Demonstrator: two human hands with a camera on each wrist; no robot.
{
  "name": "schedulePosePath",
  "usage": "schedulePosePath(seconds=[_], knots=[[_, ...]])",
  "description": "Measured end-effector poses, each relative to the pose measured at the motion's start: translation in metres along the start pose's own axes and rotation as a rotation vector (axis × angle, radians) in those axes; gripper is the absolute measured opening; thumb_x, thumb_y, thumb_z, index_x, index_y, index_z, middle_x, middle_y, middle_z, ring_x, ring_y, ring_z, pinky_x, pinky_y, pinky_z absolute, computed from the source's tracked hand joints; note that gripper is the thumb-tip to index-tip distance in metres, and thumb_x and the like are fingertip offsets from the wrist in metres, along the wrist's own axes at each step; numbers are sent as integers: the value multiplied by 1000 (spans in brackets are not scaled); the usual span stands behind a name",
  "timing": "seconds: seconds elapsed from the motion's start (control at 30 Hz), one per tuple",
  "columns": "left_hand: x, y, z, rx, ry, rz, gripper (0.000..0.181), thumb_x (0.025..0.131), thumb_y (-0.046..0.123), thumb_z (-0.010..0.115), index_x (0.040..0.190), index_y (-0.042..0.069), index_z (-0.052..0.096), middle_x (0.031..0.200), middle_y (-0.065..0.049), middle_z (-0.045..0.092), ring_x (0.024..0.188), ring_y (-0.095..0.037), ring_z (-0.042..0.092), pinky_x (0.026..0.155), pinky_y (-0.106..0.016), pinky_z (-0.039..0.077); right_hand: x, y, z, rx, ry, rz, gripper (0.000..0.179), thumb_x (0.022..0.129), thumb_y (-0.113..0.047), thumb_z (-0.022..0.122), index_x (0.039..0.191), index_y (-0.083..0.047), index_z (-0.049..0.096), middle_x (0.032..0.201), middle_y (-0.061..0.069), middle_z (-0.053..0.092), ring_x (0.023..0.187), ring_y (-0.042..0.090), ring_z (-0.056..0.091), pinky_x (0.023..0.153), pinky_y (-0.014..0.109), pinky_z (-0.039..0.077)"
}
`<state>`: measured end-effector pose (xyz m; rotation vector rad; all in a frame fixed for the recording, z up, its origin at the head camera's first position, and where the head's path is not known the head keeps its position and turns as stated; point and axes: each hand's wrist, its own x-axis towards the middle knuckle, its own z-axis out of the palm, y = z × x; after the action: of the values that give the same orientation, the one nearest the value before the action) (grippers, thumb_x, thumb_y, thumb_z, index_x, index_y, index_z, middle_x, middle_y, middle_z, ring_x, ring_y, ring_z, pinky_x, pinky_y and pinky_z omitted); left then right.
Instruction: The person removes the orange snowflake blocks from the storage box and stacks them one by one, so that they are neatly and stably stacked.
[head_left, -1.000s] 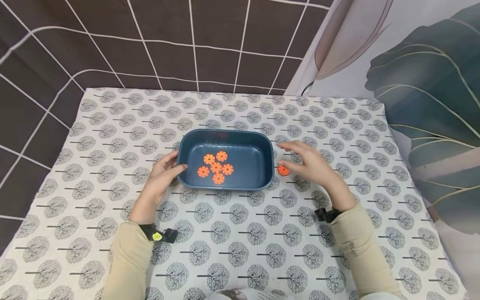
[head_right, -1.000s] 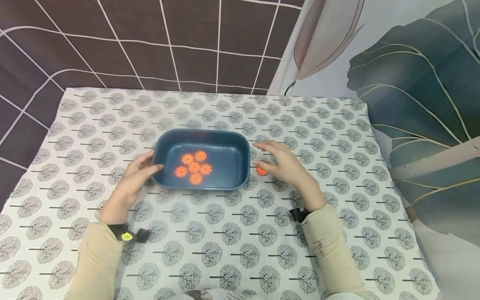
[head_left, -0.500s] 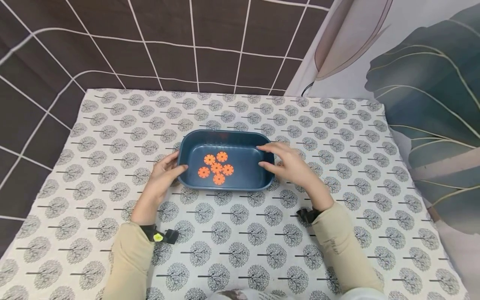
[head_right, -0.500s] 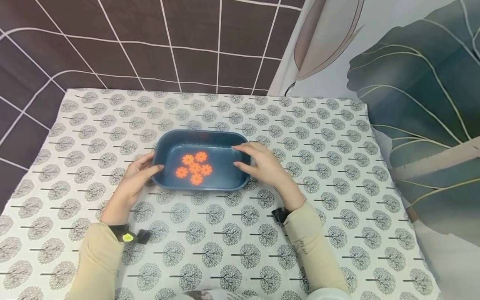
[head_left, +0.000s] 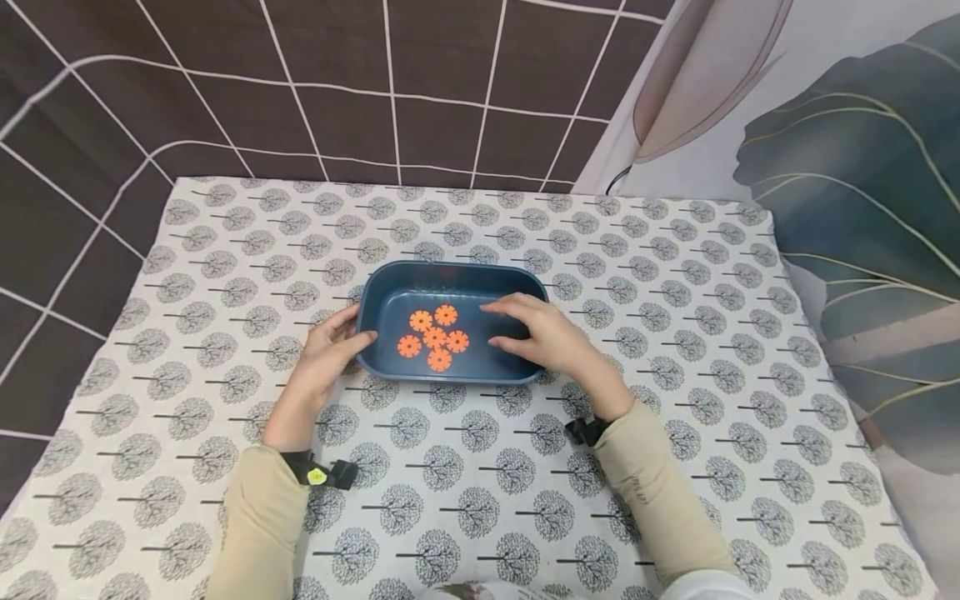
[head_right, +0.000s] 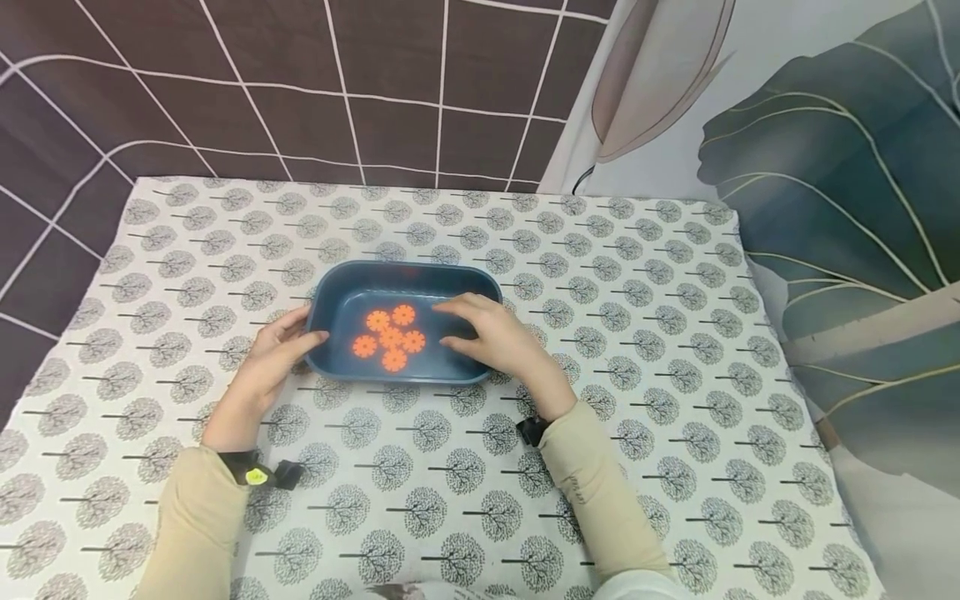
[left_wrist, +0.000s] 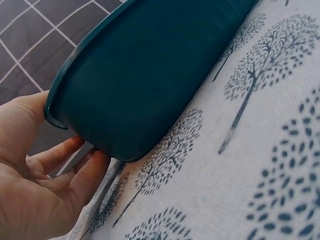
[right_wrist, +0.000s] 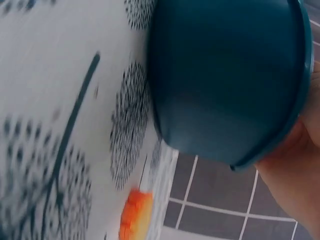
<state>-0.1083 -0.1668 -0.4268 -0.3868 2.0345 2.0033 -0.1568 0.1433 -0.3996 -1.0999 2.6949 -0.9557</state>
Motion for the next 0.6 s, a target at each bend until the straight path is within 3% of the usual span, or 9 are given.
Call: schedulePosePath(seconds=[0.27,0.43,0.6], knots=[[-2,0,-1,18,-10,-3,67,88,8,57,147,10,26,148,-13,34,132,-27,37,86,-18,49,14,-7,10,-4,-107,-4,45,83,-18,71,126,-10,58,122,7,59,109,22,56,86,36,51],[-2,-1,-1,15,-14,0,67,88,9,58,147,11,26,148,-13,33,131,-26,38,84,-16,49,23,-10,16,-36,-148,-21,43,83,-19,71,124,-11,60,122,7,59,113,23,55,93,38,48],[-2,-1,-1,21,-7,-1,67,88,10,59,147,12,27,149,-12,33,132,-26,38,86,-19,49,34,-10,26,-31,-186,-54,40,83,-22,72,121,-12,63,116,4,62,108,18,57,93,33,48]])
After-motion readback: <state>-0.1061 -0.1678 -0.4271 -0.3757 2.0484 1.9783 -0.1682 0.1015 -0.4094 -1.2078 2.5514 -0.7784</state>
